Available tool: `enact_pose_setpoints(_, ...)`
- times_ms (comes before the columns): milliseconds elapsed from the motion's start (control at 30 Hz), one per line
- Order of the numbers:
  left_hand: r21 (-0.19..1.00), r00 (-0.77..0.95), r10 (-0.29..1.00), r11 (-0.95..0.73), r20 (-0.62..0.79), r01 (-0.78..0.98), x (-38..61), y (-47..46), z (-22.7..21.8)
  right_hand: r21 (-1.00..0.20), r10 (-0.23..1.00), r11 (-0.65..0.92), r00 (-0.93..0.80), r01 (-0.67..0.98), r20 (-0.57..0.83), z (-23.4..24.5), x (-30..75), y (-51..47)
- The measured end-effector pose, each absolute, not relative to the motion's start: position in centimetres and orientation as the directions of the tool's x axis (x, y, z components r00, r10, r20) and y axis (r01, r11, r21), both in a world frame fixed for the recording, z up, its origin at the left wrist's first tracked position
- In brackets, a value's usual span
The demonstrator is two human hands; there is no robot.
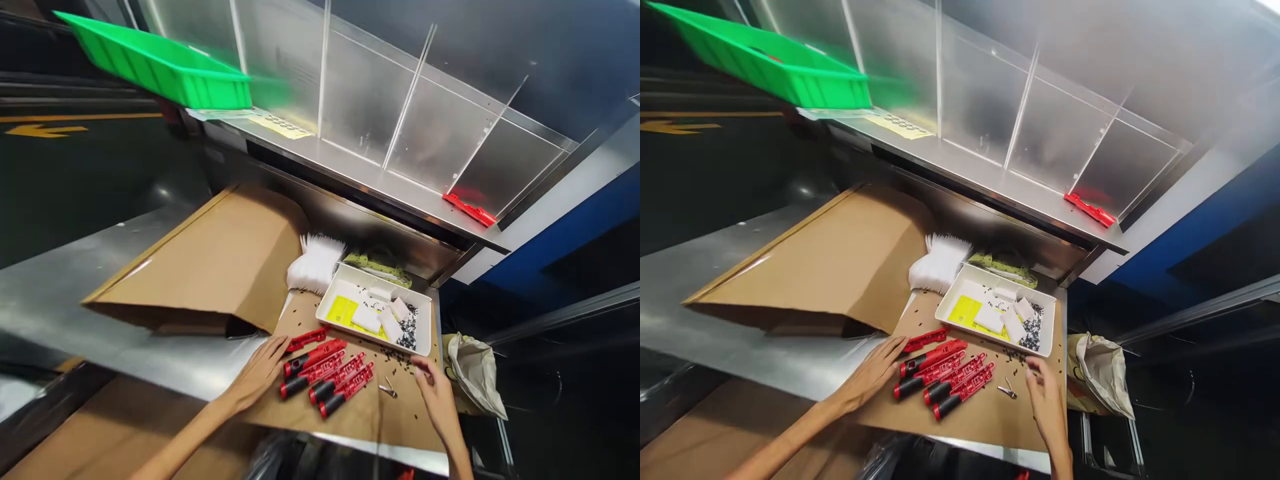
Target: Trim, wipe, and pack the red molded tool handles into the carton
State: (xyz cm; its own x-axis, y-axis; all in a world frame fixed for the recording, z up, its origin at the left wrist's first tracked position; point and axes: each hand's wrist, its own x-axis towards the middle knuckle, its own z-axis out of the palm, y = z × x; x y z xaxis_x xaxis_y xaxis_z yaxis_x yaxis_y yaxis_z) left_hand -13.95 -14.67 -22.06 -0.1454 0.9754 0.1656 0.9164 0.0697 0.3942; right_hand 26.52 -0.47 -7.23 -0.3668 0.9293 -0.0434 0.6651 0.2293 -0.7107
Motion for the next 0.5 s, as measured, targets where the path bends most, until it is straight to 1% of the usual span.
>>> enact_pose_setpoints(67,0.387,-0.158,0.973,0.083,0.167,0.918,-14.4,-13.9,-22.8,-0.643,0.941,0.202,-0.328,0.739,-0.081,-7.7,23.3,4.1)
enact_pose_setpoints(200,0.395,-0.187,0.973,0.119,0.137,0.911,-15.1,-12.1,-23.2,-0.484,0.946,0.132,-0.256,0.865,-0.199,-11.1,17.3,9.8)
enact_pose_setpoints(267,0.408,-0.200,0.973,0.136,0.119,0.903,-15.6,-12.1,-22.5,-0.445,0.949,0.122,-0.235,0.887,-0.209,-12.4,15.6,10.8)
enact_pose_setpoints(333,0.419,-0.214,0.971,0.152,0.104,0.895,-15.9,-13.1,-21.1,-0.455,0.958,0.135,-0.234,0.880,-0.169,-12.9,15.3,11.0)
enact_pose_setpoints(367,0.463,-0.243,0.966,0.176,0.090,0.869,-15.7,-14.0,-20.2,-0.478,0.962,0.149,-0.239,0.866,-0.133,-12.7,15.6,10.9)
enact_pose_setpoints(400,0.539,-0.281,0.958,0.208,0.055,0.816,-15.3,-14.9,-19.0,-0.511,0.965,0.170,-0.248,0.843,-0.088,-12.4,16.1,10.6)
enact_pose_setpoints(433,0.664,-0.336,0.942,0.259,-0.013,0.701,-14.5,-15.9,-17.6,-0.552,0.965,0.197,-0.259,0.810,-0.036,-11.9,16.7,10.1)
enact_pose_setpoints(467,0.804,-0.381,0.917,0.312,-0.116,0.507,-13.4,-16.6,-16.1,-0.600,0.963,0.229,-0.267,0.766,0.027,-11.3,17.4,9.3)
enact_pose_setpoints(500,0.898,-0.354,0.899,0.359,-0.259,0.255,-11.9,-17.2,-14.5,-0.644,0.958,0.264,-0.272,0.718,0.090,-10.6,18.1,8.2)
